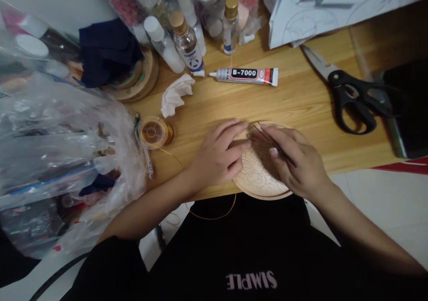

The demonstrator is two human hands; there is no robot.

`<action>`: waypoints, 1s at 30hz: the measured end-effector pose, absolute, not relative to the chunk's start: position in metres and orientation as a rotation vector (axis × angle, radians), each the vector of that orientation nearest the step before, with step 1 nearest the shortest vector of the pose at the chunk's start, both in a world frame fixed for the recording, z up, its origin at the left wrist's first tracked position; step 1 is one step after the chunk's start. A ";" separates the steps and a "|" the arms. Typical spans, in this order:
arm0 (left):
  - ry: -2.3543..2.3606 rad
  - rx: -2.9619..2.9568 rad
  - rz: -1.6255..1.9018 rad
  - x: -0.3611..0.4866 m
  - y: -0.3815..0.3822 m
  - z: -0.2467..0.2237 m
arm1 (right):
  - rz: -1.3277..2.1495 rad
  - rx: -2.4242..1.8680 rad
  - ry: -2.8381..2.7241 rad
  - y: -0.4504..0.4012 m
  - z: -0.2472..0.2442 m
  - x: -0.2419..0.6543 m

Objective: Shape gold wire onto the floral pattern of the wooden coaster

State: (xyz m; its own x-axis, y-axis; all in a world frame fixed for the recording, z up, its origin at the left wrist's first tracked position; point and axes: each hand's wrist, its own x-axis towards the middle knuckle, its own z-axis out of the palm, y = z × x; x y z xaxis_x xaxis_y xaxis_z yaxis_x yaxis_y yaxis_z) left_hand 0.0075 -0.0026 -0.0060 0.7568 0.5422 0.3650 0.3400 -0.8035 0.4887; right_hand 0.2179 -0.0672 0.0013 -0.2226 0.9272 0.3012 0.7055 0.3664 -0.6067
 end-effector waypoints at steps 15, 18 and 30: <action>0.719 2.531 0.659 0.007 -0.003 -0.007 | 0.479 -1.404 -2.007 -0.067 0.002 0.219; 0.720 2.535 0.642 0.007 -0.003 -0.008 | 0.460 -1.403 -2.017 -0.066 0.003 0.218; 0.708 2.612 0.625 0.009 -0.004 -0.006 | 0.633 -1.481 -1.672 -0.077 0.004 0.216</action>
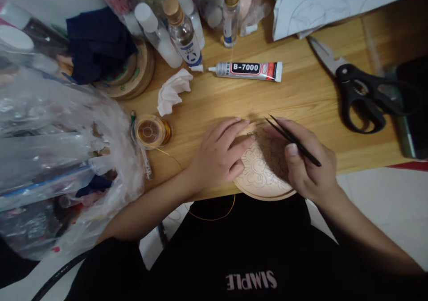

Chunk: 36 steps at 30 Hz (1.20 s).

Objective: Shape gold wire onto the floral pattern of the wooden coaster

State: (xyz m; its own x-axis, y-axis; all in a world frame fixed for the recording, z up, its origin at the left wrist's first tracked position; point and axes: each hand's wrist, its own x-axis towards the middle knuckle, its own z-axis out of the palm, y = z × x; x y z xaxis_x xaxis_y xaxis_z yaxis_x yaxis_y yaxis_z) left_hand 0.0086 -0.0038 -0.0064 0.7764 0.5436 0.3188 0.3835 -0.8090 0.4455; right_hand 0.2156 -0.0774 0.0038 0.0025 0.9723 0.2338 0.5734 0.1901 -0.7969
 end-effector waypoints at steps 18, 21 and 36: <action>0.695 2.673 0.668 0.007 -0.004 -0.005 | 0.540 -1.418 -1.833 -0.071 0.005 0.217; 0.703 2.673 0.663 0.007 -0.004 -0.005 | 0.532 -1.412 -1.890 -0.069 0.004 0.217; 0.735 2.648 0.614 0.008 -0.005 -0.006 | 0.382 -1.435 -2.018 -0.066 0.002 0.215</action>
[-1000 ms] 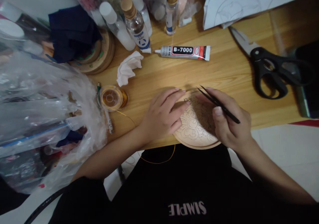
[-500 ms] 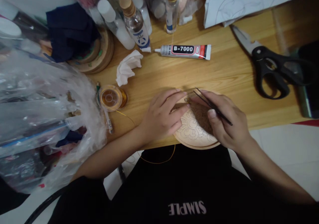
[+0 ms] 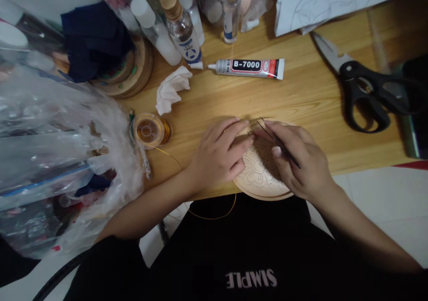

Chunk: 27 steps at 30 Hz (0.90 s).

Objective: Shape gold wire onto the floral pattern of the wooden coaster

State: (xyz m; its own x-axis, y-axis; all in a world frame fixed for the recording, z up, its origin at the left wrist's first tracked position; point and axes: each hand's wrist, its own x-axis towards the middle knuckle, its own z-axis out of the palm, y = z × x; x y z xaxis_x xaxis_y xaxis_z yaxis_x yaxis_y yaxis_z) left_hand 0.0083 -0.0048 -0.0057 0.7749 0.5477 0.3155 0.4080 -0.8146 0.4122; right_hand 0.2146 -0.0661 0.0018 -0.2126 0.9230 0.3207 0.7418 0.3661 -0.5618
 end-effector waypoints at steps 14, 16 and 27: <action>0.728 2.687 0.671 0.009 -0.005 -0.005 | 0.414 -1.428 -1.959 -0.062 0.003 0.213; 0.730 2.686 0.697 0.009 -0.005 -0.006 | 0.428 -1.425 -1.935 -0.063 0.004 0.212; 0.750 2.657 0.696 0.010 -0.006 -0.007 | 0.804 -1.455 -1.497 -0.069 0.000 0.215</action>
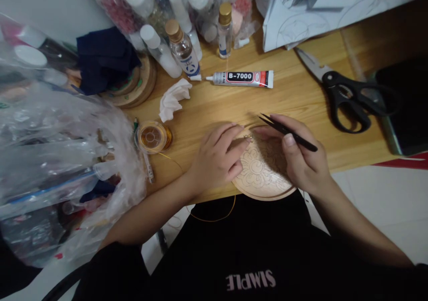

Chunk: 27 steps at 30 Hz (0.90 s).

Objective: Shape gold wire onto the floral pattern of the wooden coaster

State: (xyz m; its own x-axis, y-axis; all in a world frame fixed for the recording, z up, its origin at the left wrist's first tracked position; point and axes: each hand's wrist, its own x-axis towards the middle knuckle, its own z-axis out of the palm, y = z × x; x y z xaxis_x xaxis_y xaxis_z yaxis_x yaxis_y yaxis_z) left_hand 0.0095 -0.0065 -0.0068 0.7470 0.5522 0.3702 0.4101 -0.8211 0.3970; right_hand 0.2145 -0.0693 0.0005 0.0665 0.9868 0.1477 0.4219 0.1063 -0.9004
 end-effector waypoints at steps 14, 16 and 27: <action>0.753 2.664 0.704 0.009 -0.005 -0.005 | 0.807 -1.410 -1.439 -0.071 -0.001 0.215; 0.745 2.667 0.713 0.009 -0.005 -0.006 | 0.794 -1.403 -1.394 -0.070 0.001 0.216; 0.746 2.647 0.659 0.009 -0.004 -0.004 | 0.658 -1.373 -1.733 -0.062 0.017 0.223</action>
State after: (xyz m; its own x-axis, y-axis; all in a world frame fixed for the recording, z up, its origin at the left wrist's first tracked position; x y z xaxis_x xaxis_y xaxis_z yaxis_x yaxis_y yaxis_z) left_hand 0.0088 -0.0042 -0.0044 0.7582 0.5537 0.3443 0.4100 -0.8154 0.4087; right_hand 0.2235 -0.0622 0.0166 -0.0793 0.9587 0.2730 0.5363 0.2719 -0.7991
